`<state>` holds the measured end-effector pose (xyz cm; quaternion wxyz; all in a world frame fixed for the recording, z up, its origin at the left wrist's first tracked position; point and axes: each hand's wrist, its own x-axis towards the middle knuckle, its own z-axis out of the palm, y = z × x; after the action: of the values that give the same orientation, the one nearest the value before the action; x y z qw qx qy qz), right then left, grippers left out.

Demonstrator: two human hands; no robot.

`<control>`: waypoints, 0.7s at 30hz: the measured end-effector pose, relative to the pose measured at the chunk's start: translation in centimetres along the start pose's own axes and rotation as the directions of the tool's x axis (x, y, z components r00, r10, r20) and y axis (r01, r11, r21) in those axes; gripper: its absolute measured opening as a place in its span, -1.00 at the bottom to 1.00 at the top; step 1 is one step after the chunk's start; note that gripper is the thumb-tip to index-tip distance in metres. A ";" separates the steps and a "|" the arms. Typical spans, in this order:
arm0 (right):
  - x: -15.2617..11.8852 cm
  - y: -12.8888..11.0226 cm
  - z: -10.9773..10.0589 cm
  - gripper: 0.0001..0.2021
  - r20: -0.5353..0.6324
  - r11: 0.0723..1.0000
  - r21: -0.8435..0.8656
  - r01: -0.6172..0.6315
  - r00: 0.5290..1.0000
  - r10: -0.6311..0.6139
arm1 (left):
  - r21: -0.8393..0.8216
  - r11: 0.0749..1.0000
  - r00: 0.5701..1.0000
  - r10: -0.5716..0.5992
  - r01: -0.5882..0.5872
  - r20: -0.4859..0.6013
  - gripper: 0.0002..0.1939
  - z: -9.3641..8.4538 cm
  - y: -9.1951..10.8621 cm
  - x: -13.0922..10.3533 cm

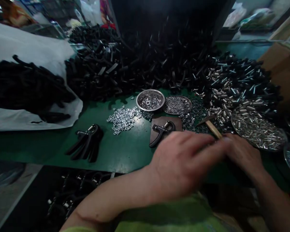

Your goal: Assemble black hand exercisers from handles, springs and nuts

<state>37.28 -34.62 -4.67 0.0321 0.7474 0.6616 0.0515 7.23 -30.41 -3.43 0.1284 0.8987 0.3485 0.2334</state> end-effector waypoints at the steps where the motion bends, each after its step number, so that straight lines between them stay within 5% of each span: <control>1: -0.4 0.2 0.7 -0.74 0.015 1.000 0.008 -0.026 1.000 0.026 | 0.043 0.999 1.000 -0.026 0.025 0.009 -0.55 -1.2 0.1 0.6; 3: -0.6 0.4 1.6 -0.71 0.007 0.996 -0.001 -0.087 0.996 0.087 | 0.165 0.978 0.990 -0.139 0.131 0.037 -0.56 -2.4 0.1 0.4; 6: -0.5 0.1 1.6 -0.63 -0.063 0.987 0.008 -0.160 0.985 0.160 | 0.326 0.907 0.948 -0.308 0.269 0.076 -0.59 -1.8 -0.9 -0.4; 9: -0.3 -1.0 -0.1 -0.58 -0.032 0.951 0.275 -0.143 0.987 0.158 | 0.389 0.880 0.935 -0.338 0.273 0.107 -0.59 -0.2 -2.2 -0.7; 13: -0.4 -4.4 -3.7 -0.54 0.033 0.614 0.786 -0.074 0.996 0.077 | 0.406 0.870 0.920 -0.364 0.279 0.147 -0.55 0.7 -2.3 -1.0; 16: -0.4 -7.3 -4.9 -0.50 -0.117 0.450 0.892 0.050 0.986 0.123 | 0.397 0.871 0.904 -0.386 0.290 0.184 -0.50 0.6 -2.1 -1.2; 18: 0.0 -8.7 -4.4 -0.48 -0.209 0.488 0.859 0.155 0.976 0.059 | 0.390 0.876 0.902 -0.382 0.283 0.201 -0.47 0.5 -2.0 -1.2; 21: 1.0 -9.7 -3.5 -0.45 -0.153 0.595 0.749 0.292 0.950 -0.274 | 0.382 0.881 0.902 -0.377 0.279 0.211 -0.46 0.4 -2.2 -1.0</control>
<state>27.45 -32.50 -2.33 -0.2849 0.5755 0.7313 -0.2297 5.57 -29.59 -4.99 0.0558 0.8580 0.5104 0.0150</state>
